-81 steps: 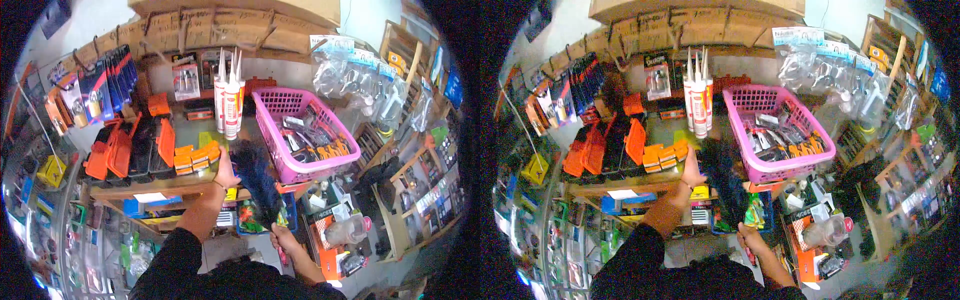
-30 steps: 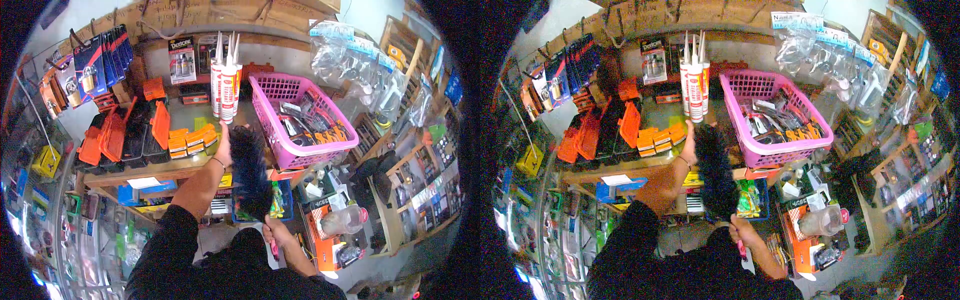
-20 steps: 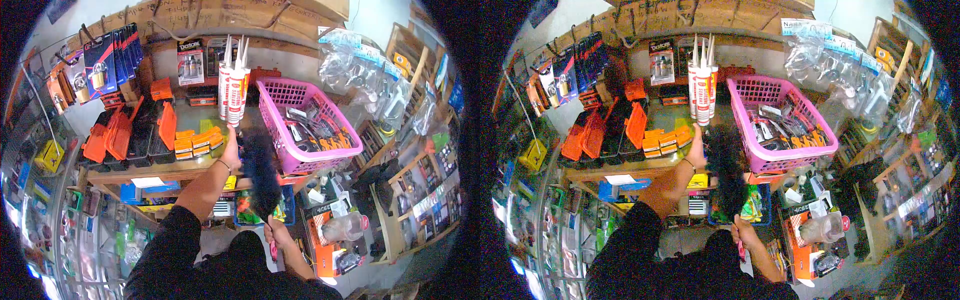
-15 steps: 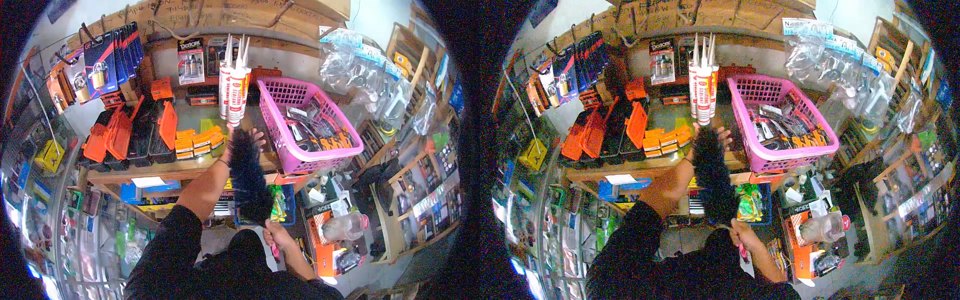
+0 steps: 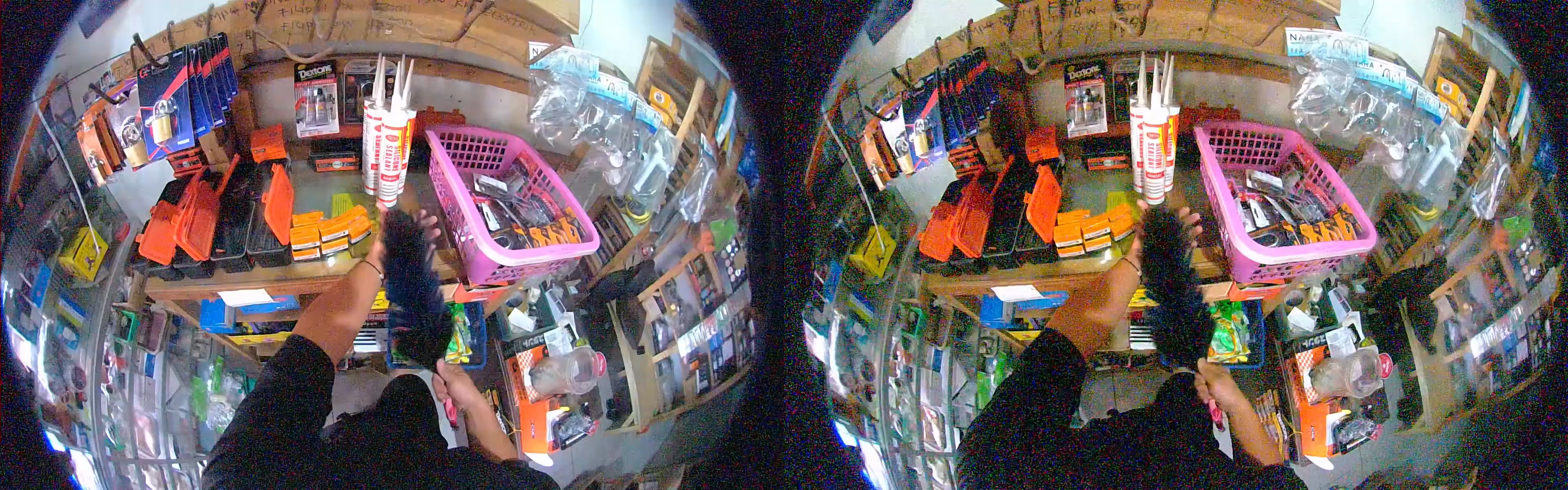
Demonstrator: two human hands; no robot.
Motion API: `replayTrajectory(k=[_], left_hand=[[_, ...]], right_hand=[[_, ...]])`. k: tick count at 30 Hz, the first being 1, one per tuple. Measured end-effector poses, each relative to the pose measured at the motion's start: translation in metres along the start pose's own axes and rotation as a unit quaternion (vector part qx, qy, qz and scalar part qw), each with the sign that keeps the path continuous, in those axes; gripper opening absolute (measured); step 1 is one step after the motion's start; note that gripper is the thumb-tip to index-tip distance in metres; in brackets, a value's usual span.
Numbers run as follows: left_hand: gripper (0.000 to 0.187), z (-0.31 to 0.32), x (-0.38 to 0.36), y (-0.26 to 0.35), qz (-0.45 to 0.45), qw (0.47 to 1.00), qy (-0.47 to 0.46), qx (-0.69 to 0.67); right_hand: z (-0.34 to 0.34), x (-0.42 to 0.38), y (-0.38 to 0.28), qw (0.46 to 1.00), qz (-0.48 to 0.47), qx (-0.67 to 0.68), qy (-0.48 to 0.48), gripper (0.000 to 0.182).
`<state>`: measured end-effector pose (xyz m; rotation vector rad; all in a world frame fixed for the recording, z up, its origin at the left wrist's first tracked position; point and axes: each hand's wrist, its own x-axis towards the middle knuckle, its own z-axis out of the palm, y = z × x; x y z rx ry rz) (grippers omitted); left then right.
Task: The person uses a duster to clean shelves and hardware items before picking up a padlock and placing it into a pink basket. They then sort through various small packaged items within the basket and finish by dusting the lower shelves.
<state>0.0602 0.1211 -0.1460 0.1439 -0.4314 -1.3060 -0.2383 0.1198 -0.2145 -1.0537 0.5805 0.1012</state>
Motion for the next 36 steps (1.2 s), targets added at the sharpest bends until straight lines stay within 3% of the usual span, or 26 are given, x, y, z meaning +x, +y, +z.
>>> replayTrajectory(k=[1, 2, 4, 5, 7, 9, 10, 13, 15, 17, 18, 19, 21, 22, 23, 25, 26, 27, 29, 30, 31, 33, 35, 36], left_hand=[[0.086, 0.000, 0.000, 0.000, 0.000, 1.000, 0.002, 0.000], [0.086, 0.016, -0.005, -0.001, 0.008, 0.997, 0.069, 0.038], [0.086, 0.032, -0.007, -0.003, 0.032, 0.982, 0.178, 0.056], [0.086, 0.026, -0.004, -0.001, 0.033, 0.982, 0.179, 0.055], [0.086, 0.012, -0.002, 0.001, 0.028, 0.985, 0.160, 0.056], [0.086, 0.028, -0.007, -0.001, 0.026, 0.980, 0.186, 0.068], [0.087, 0.034, -0.008, -0.002, 0.023, 0.974, 0.211, 0.079], [0.089, 0.015, -0.001, -0.001, 0.046, 0.987, 0.150, 0.043], [0.091, 0.022, -0.003, -0.003, 0.047, 0.986, 0.159, 0.025], [0.093, 0.018, -0.004, 0.001, 0.000, 0.989, 0.110, 0.100], [0.093, 0.005, -0.002, 0.003, 0.012, 0.964, 0.221, 0.150], [0.093, -0.005, 0.000, 0.003, 0.013, 0.963, 0.222, 0.149], [0.091, -0.027, 0.007, 0.001, 0.017, 1.000, -0.018, 0.007], [0.089, -0.039, 0.011, 0.001, 0.035, 0.994, -0.104, 0.021], [0.089, -0.012, 0.004, -0.001, 0.031, 0.994, -0.103, 0.021], [0.091, 0.034, -0.010, -0.003, 0.006, 0.994, 0.107, -0.006], [0.093, 0.028, -0.004, -0.004, 0.040, 0.986, 0.157, -0.022], [0.093, 0.019, -0.002, -0.002, 0.043, 0.987, 0.155, -0.025], [0.091, 0.011, -0.003, 0.003, 0.017, 0.999, 0.038, 0.004], [0.092, 0.013, 0.000, 0.003, 0.013, 0.997, -0.076, -0.010], [0.092, 0.015, -0.001, 0.003, 0.015, 0.997, -0.078, -0.012], [0.090, 0.028, -0.007, 0.000, 0.004, 0.986, 0.163, 0.042], [0.089, 0.016, -0.004, 0.000, 0.036, 0.983, 0.174, 0.046], [0.088, 0.001, -0.003, 0.001, 0.025, 0.997, 0.065, 0.018]], right_hand=[[0.000, 0.000, -0.001, 0.998, -0.050, -0.018, 0.037, 0.046], [0.000, -0.001, -0.001, 0.996, -0.063, -0.038, 0.048, 0.046], [-0.004, -0.001, 0.004, 0.999, -0.019, -0.028, 0.002, 0.046], [-0.004, 0.000, 0.004, 0.999, 0.021, -0.019, -0.045, 0.046], [-0.004, -0.003, 0.000, 0.997, 0.052, 0.025, -0.052, 0.047], [-0.013, 0.003, 0.000, 0.997, 0.004, 0.054, 0.050, 0.047], [-0.014, 0.004, 0.002, 0.999, -0.006, 0.019, 0.043, 0.047], [-0.007, 0.002, 0.006, 0.998, 0.040, 0.006, -0.050, 0.047], [-0.010, 0.006, 0.005, 0.997, 0.061, 0.011, -0.038, 0.047], [-0.011, 0.013, 0.006, 0.999, 0.006, 0.051, -0.013, 0.046], [-0.007, 0.012, 0.006, 0.999, 0.006, 0.036, 0.016, 0.046], [-0.006, 0.008, 0.006, 0.999, 0.008, 0.036, 0.015, 0.046], [-0.003, 0.004, 0.006, 0.997, 0.045, -0.028, -0.050, 0.046], [-0.008, 0.004, 0.009, 0.999, 0.035, -0.002, -0.026, 0.045], [-0.009, 0.004, 0.009, 0.999, 0.035, 0.002, -0.024, 0.045], [-0.011, 0.003, 0.008, 0.999, -0.009, 0.022, 0.046, 0.044], [-0.017, 0.005, 0.013, 0.999, -0.017, -0.030, 0.030, 0.043], [-0.017, 0.002, 0.009, 0.999, -0.017, -0.035, 0.032, 0.043], [-0.012, -0.007, 0.000, 0.999, 0.017, -0.021, -0.041, 0.044], [-0.012, -0.008, -0.002, 0.998, 0.003, -0.067, -0.013, 0.045], [-0.013, -0.006, -0.004, 0.997, 0.004, -0.070, -0.012, 0.045], [-0.016, -0.001, -0.006, 1.000, 0.010, 0.014, 0.008, 0.044], [-0.018, -0.002, -0.005, 0.999, -0.004, -0.041, 0.003, 0.045], [-0.021, -0.004, -0.005, 0.998, 0.014, -0.051, -0.040, 0.045]])
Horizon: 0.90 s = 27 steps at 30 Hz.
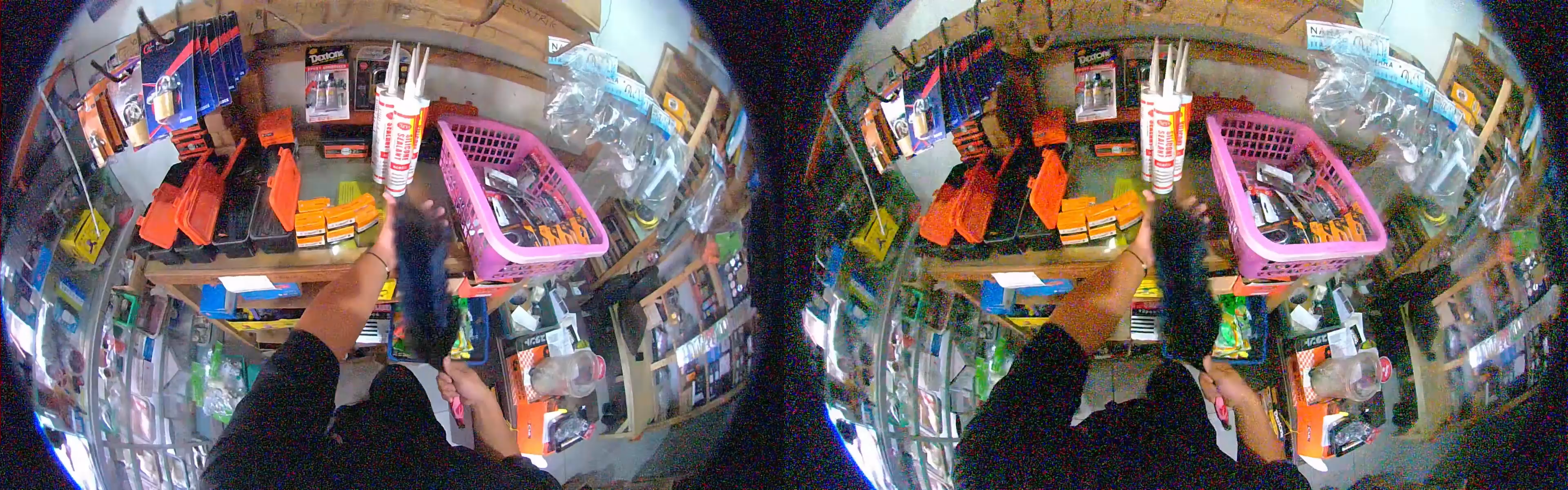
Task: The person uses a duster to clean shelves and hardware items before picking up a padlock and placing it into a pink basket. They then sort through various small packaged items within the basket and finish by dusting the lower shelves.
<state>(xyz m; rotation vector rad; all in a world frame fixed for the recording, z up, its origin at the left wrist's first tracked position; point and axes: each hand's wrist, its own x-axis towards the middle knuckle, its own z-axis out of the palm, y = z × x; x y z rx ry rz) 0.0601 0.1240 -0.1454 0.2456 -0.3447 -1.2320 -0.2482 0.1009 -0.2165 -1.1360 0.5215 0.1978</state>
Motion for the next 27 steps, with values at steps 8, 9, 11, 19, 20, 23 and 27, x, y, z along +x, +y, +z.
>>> replayTrajectory(k=[8, 9, 11, 19, 20, 23, 27], left_hand=[[0.081, -0.006, -0.006, -0.007, 0.005, 0.998, -0.039, -0.044], [0.079, -0.010, -0.006, -0.008, 0.007, 0.990, -0.094, -0.102], [0.076, -0.010, -0.006, -0.008, 0.078, 0.990, -0.115, 0.007], [0.082, -0.015, -0.007, -0.013, 0.100, 0.980, -0.170, -0.021], [0.084, -0.015, -0.007, -0.011, 0.100, 0.980, -0.171, -0.014], [0.092, 0.022, -0.018, -0.012, 0.112, 0.990, 0.076, -0.021], [0.091, -0.008, -0.013, -0.021, 0.166, 0.982, -0.085, -0.035]], right_hand=[[-0.005, -0.001, -0.014, 1.000, 0.015, 0.000, 0.009, 0.045], [-0.008, 0.001, -0.015, 0.999, 0.041, -0.007, -0.033, 0.045], [-0.015, 0.009, -0.021, 0.997, 0.024, -0.050, -0.048, 0.044], [-0.028, 0.010, -0.053, 0.991, 0.088, -0.068, -0.078, 0.051], [-0.040, 0.015, -0.049, 0.994, 0.068, -0.056, -0.069, 0.050], [-0.068, 0.026, -0.034, 0.995, 0.077, -0.001, -0.063, 0.047], [-0.073, 0.022, -0.045, 0.991, 0.080, -0.073, -0.074, 0.041]])
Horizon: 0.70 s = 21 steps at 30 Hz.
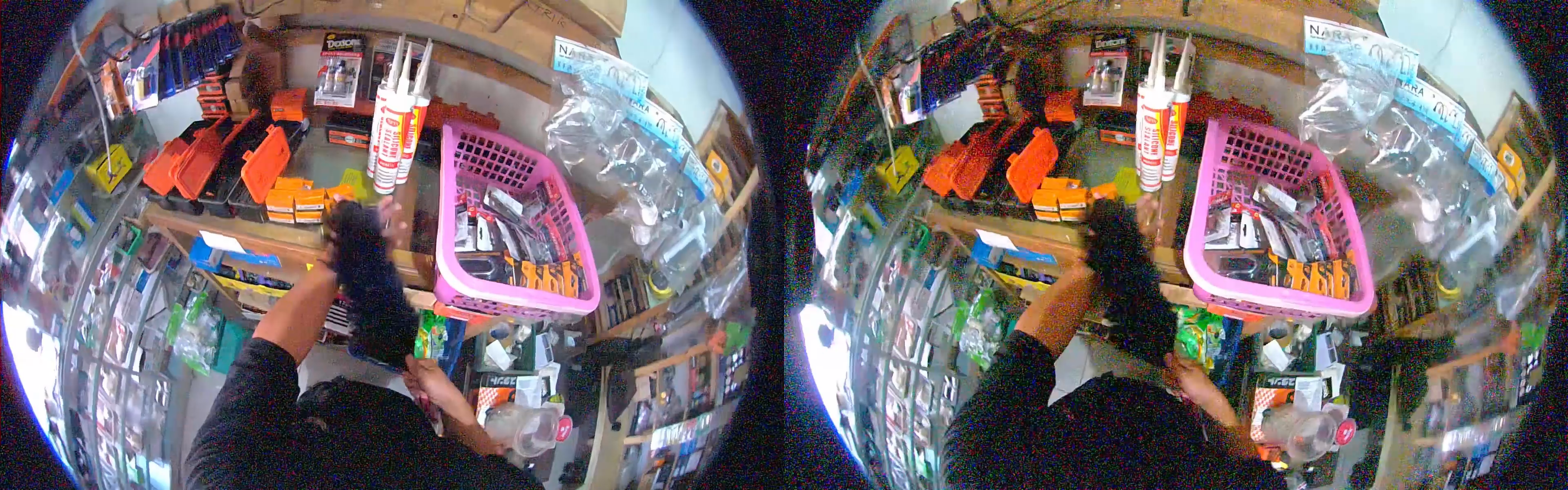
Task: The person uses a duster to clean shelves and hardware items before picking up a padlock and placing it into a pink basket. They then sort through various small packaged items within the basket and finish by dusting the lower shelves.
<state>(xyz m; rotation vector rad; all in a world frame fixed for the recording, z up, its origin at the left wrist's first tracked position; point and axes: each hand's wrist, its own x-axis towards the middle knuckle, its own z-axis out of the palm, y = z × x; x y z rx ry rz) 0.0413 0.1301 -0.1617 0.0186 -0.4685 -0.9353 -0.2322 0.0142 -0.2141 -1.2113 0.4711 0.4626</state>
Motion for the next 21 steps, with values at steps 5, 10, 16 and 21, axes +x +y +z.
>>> replayTrajectory(k=[5, 10, 16, 21], left_hand=[[0.089, 0.032, -0.002, 0.000, 0.009, 0.992, 0.120, 0.048], [0.090, 0.012, -0.005, 0.003, 0.036, 0.993, 0.045, 0.103], [0.092, 0.009, -0.003, 0.005, 0.008, 0.998, -0.016, 0.058], [0.093, 0.023, -0.002, 0.002, 0.047, 0.977, 0.191, 0.085]], right_hand=[[-0.016, 0.008, -0.003, 0.998, 0.008, -0.019, -0.062, 0.044], [-0.015, -0.008, -0.026, 0.998, -0.019, -0.044, -0.042, 0.048], [-0.033, 0.008, 0.007, 0.988, -0.001, -0.107, -0.111, 0.050], [-0.024, 0.005, -0.003, 0.996, 0.004, -0.022, -0.087, 0.049]])
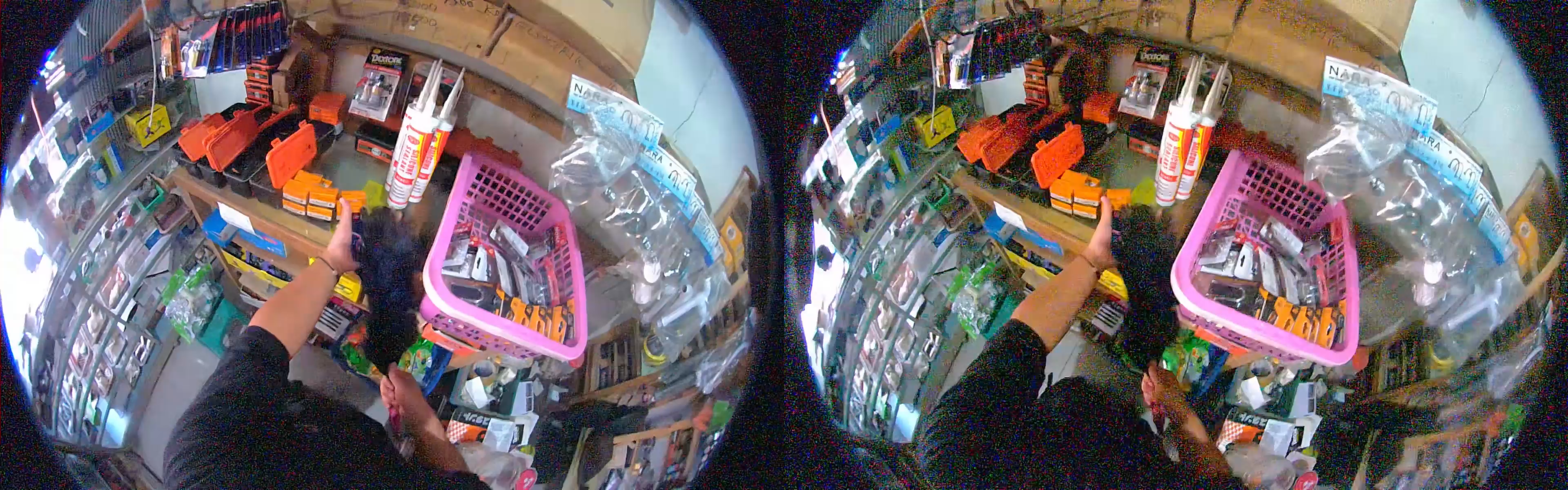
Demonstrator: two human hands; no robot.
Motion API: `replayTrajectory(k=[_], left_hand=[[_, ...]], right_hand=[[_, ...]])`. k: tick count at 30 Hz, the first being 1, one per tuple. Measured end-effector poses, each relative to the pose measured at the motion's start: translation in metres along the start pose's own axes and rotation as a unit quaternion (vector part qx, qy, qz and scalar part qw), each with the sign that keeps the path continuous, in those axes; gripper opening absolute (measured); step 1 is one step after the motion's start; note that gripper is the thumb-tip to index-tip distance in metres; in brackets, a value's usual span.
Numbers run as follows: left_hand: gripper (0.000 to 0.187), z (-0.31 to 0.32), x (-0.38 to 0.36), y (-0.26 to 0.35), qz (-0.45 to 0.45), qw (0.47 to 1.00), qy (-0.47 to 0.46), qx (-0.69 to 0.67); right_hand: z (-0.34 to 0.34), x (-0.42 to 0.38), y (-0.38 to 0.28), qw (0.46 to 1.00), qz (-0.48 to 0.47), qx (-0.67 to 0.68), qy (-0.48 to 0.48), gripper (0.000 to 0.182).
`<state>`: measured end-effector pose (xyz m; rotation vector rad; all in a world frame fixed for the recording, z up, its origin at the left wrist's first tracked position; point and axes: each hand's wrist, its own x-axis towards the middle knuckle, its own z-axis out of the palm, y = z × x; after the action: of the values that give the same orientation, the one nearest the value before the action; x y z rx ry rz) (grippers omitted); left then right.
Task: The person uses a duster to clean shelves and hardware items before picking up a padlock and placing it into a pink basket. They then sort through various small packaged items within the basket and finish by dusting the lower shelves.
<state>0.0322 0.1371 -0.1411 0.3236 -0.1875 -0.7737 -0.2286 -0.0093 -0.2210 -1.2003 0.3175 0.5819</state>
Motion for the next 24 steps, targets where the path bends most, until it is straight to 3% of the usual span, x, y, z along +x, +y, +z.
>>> replayTrajectory(k=[1, 4, 5, 7, 9, 11, 13, 15, 17, 18, 20, 21, 23, 24], left_hand=[[0.093, -0.001, 0.000, 0.001, -0.008, 1.000, 0.007, -0.001], [0.091, -0.007, 0.001, 0.002, -0.018, 0.985, -0.174, 0.010], [0.091, -0.001, -0.001, 0.003, -0.023, 0.984, -0.177, 0.011], [0.092, 0.009, -0.008, 0.002, -0.041, 0.999, 0.008, 0.033], [0.091, -0.001, -0.001, 0.002, -0.047, 0.999, -0.028, -0.004], [0.089, -0.017, 0.005, 0.003, -0.048, 0.973, -0.224, -0.023], [0.090, -0.020, 0.004, 0.002, -0.029, 0.976, -0.213, -0.036], [0.092, -0.013, 0.002, 0.005, -0.023, 0.999, 0.012, -0.021], [0.092, -0.016, 0.005, 0.004, -0.061, 0.993, -0.047, -0.093], [0.090, -0.019, 0.008, 0.004, -0.064, 0.978, -0.173, -0.101], [0.087, -0.027, 0.010, 0.004, -0.052, 0.947, -0.305, -0.080], [0.087, -0.020, 0.007, 0.005, -0.052, 0.946, -0.309, -0.084], [0.086, -0.007, -0.002, 0.006, -0.091, 0.983, -0.090, -0.128], [0.086, -0.002, -0.004, 0.009, -0.108, 0.980, -0.063, -0.156]], right_hand=[[0.000, 0.001, 0.005, 1.000, 0.003, -0.018, -0.023, 0.049], [0.005, -0.005, -0.001, 0.999, 0.014, 0.017, 0.040, 0.047], [0.002, -0.006, -0.006, 0.998, 0.006, -0.003, 0.064, 0.046], [0.013, -0.005, -0.012, 0.989, 0.017, 0.096, 0.115, 0.046], [0.015, 0.003, 0.005, 0.991, 0.025, 0.105, 0.084, 0.046], [0.022, 0.003, 0.008, 0.991, 0.038, 0.117, 0.054, 0.046], [0.035, -0.007, -0.008, 0.997, 0.008, 0.016, 0.081, 0.044], [0.044, -0.006, -0.012, 0.990, -0.007, 0.075, 0.117, 0.043], [0.042, -0.006, -0.009, 0.997, 0.018, 0.060, 0.035, 0.044], [0.046, -0.005, -0.007, 0.999, 0.014, 0.028, 0.017, 0.044], [0.047, -0.012, -0.009, 0.997, 0.008, 0.028, 0.071, 0.045], [0.048, -0.014, -0.011, 0.993, 0.001, 0.027, 0.115, 0.045], [0.047, -0.012, -0.009, 0.989, -0.024, 0.050, 0.137, 0.045], [0.053, -0.012, -0.010, 0.992, -0.007, 0.022, 0.126, 0.046]])
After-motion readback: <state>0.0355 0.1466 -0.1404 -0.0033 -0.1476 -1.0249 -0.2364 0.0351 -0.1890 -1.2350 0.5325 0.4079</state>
